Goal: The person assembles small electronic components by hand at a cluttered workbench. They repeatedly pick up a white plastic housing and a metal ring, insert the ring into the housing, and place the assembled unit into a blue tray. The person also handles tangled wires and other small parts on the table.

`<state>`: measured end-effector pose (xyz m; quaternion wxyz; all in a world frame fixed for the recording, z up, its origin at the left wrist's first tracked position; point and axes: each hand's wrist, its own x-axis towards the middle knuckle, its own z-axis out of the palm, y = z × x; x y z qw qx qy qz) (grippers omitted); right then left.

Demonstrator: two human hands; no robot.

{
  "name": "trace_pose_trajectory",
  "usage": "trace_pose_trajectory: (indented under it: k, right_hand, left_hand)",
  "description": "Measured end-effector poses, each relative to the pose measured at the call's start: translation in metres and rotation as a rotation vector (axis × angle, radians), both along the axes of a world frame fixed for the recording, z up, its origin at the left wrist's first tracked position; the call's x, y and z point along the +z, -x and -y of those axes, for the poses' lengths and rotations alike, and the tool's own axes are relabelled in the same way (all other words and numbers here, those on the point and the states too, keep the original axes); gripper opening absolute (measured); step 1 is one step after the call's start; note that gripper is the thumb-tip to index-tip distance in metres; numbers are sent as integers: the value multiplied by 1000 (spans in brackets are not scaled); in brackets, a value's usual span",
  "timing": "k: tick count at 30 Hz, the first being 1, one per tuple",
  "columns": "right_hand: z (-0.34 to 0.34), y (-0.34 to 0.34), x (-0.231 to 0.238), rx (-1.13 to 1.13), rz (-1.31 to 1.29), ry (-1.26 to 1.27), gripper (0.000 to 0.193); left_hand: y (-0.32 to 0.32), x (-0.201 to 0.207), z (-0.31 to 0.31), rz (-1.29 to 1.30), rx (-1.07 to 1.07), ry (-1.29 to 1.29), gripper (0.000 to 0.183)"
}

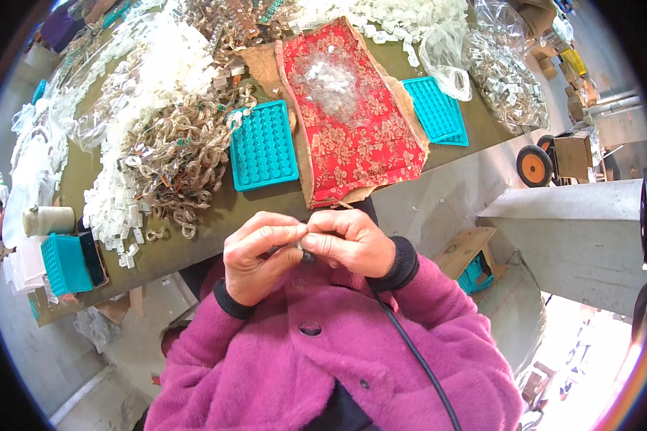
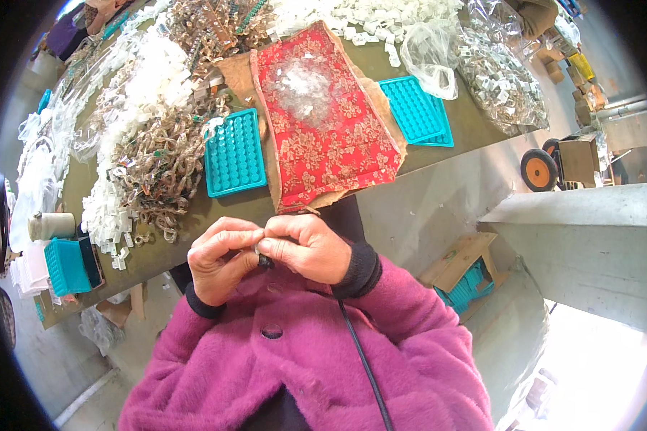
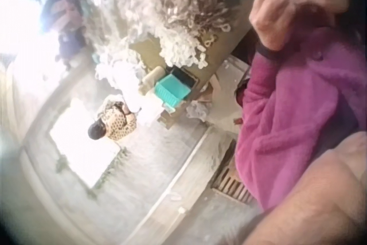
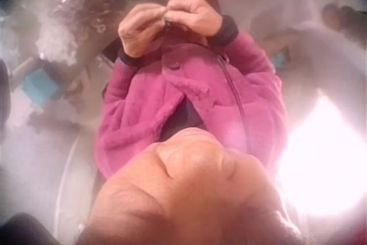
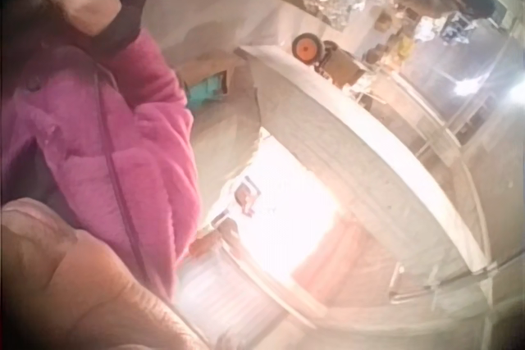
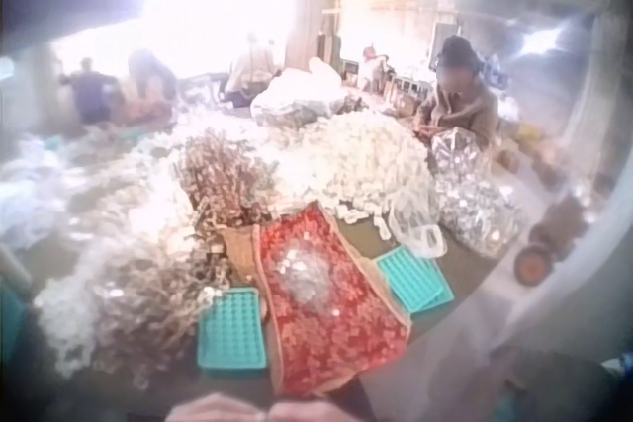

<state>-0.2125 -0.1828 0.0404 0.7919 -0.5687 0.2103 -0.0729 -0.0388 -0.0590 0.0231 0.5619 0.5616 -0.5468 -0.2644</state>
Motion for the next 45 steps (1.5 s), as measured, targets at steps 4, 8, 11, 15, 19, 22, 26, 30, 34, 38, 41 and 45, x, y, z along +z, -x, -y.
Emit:
trace_pose_trajectory:
  k: [4,8,11,15,19,22,26,30,34,38,41,45]
  right_hand:
    - [21,11,-2,-66,87,590,17]
    - [65,22,-8,-503,-270,1196,12]
    - [88,16,-24,-567,-367,1369,15]
    - [96,13,-37,-547,-370,1394,14]
    - [97,14,-36,-550,-365,1439,11]
    - [92,8,-28,-652,-255,1506,6]
    - [54,0,-7,-606,-132,423,10]
    - [9,-15,8,-417,17,176,7]
    - [-13,-30,8,-304,122,141,10]
    - [-28,-38,2,-297,189,234,9]
    - [-35,-39,0,-296,191,259,9]
    - [-43,-42,-5,-287,178,376,9]
  left_hand:
    - [7,-10,10,-150,-7,-76,37]
    - [2,-21,14,-571,-34,-123,33]
    - [-10,-25,15,-597,-90,-100,30]
    - [-18,-23,10,-778,-107,-217,23]
    - [-24,-23,7,-826,-153,-223,22]
    - [-23,-26,7,-897,-128,-184,28]
    - [-18,-33,9,-1059,-141,-60,34]
    - [-18,-30,0,-1203,-139,-138,27]
    - [-17,-29,-11,-1280,-138,-90,29]
    - [-18,-32,-21,-1298,-192,-42,33]
    - [-16,-35,-27,-1310,-208,-4,32]
    - [-15,-34,-38,-1413,-209,-25,34]
